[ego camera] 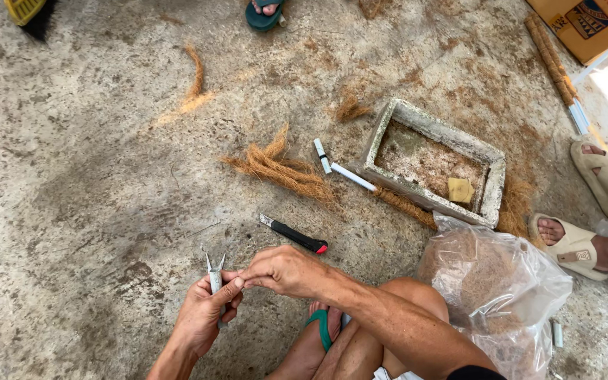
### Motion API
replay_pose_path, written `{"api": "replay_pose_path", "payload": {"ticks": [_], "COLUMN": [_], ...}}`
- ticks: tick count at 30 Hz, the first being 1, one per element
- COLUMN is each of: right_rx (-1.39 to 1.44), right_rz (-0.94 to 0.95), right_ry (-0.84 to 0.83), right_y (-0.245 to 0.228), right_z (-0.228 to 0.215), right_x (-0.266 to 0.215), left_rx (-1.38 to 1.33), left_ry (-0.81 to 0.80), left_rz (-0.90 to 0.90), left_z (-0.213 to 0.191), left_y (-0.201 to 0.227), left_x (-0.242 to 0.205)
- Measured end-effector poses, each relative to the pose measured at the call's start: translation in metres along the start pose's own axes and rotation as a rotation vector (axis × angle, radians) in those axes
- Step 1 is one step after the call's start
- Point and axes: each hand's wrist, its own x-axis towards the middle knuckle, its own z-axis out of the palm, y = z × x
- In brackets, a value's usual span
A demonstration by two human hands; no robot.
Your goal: The person sits on the floor and assembles a small broom by wrapping coir fibers around a white plastic handle. They use scissors to trim the fibers and a utility knife to secure the bundle at the base of the handle.
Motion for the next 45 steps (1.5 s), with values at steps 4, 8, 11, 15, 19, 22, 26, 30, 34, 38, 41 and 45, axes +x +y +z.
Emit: {"api": "replay_pose_path", "payload": {"ticks": [4, 8, 11, 15, 19, 22, 26, 30, 34, 38, 41, 45], "right_rx": [-0.020, 0.003, 0.034, 0.118, 0.171, 0.121, -0.047, -0.020, 0.216, 0.058, -0.174, -0.436], "right_rz": [-0.072, 0.002, -0.031, 0.046, 0.085, 0.136, -0.117, 0.071, 0.208, 0.022, -0.150, -0.286], "right_ry": [0.014, 0.007, 0.015, -0.041, -0.045, -0.045, 0.103, 0.297, 0.303, 0.248, 0.272, 0.244], "right_y": [-0.001, -0.004, -0.005, -0.004, -0.004, -0.007, -0.013, -0.015, -0.026, -0.037, -0.042, -0.045], "right_z": [0.000, -0.001, -0.002, -0.006, -0.009, -0.010, -0.012, -0.023, -0.037, -0.039, -0.036, -0.034], "right_x": [0.000, 0.000, -0.001, 0.004, 0.005, 0.003, 0.007, 0.007, 0.004, 0.004, 0.005, 0.003], "left_rx": [-0.040, -0.051, -0.071, -0.030, 0.022, 0.086, 0.093, 0.342, 0.463, 0.742, 0.880, 1.000], "left_ry": [-0.008, 0.013, 0.023, 0.028, 0.027, 0.046, 0.052, 0.020, -0.024, -0.044, 0.009, 0.050], "left_rz": [-0.052, -0.045, -0.011, -0.009, -0.016, 0.021, 0.087, 0.300, 0.379, 0.641, 0.682, 0.662], "left_z": [0.000, 0.002, 0.003, 0.006, 0.009, 0.010, 0.014, 0.014, 0.016, 0.017, 0.022, 0.028], "left_y": [0.002, 0.005, 0.007, 0.008, 0.011, 0.013, 0.015, 0.014, 0.021, 0.025, 0.028, 0.033], "left_x": [-0.002, -0.003, -0.005, -0.007, -0.009, -0.009, -0.011, -0.018, -0.022, -0.030, -0.037, -0.039]}}
